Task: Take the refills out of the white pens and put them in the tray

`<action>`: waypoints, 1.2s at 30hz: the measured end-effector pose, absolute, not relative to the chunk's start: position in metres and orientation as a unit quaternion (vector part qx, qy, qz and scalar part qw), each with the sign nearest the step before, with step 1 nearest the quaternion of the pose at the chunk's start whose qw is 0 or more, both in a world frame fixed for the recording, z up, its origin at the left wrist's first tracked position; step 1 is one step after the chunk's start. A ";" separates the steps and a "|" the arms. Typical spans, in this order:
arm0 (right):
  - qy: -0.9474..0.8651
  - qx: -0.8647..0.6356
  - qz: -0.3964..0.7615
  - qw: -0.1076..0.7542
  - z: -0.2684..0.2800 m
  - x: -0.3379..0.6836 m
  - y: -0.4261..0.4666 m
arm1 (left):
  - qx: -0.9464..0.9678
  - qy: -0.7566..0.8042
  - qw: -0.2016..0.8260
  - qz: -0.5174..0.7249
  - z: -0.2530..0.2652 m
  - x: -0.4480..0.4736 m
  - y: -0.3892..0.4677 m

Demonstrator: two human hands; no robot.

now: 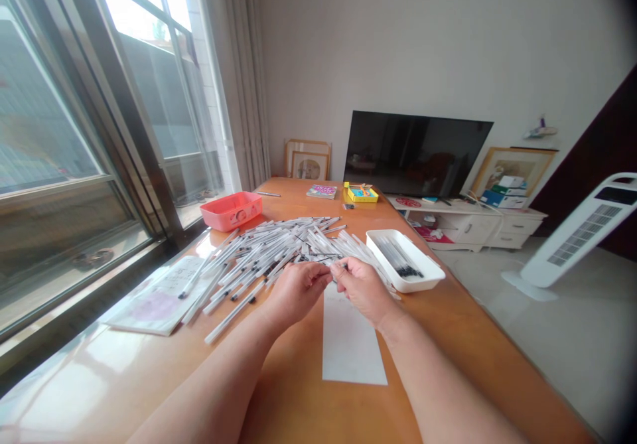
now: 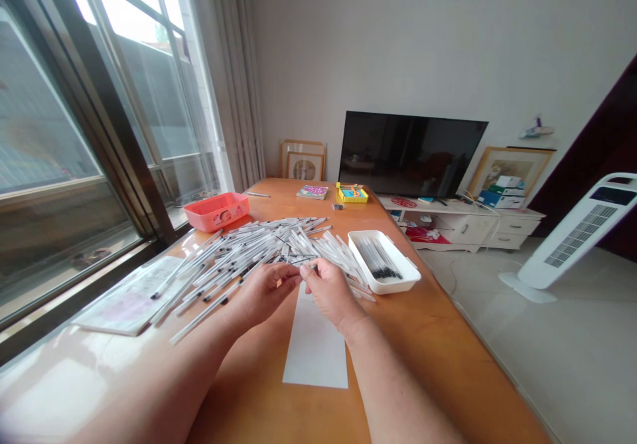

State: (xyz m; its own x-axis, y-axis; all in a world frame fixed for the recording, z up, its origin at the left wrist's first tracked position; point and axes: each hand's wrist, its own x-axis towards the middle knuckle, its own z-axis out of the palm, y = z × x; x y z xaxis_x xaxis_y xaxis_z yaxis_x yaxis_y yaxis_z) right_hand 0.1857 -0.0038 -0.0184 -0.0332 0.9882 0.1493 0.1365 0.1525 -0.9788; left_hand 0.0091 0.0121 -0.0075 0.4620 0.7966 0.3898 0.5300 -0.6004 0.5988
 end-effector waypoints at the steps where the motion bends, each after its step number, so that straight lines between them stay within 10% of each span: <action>1: -0.564 -0.486 0.436 0.505 -0.018 0.186 -0.004 | 0.822 0.401 0.204 0.349 -0.009 0.007 0.014; 11: -0.420 -0.525 0.389 0.630 -0.020 0.202 0.011 | 0.651 0.529 0.206 0.503 -0.014 -0.035 0.049; 23: -0.421 -0.529 0.382 0.630 -0.021 0.202 0.012 | 0.731 0.662 0.032 0.161 -0.011 -0.049 0.046; 36: -0.421 -0.520 0.382 0.638 -0.022 0.202 0.013 | 0.753 0.648 -0.003 0.113 -0.019 -0.043 0.044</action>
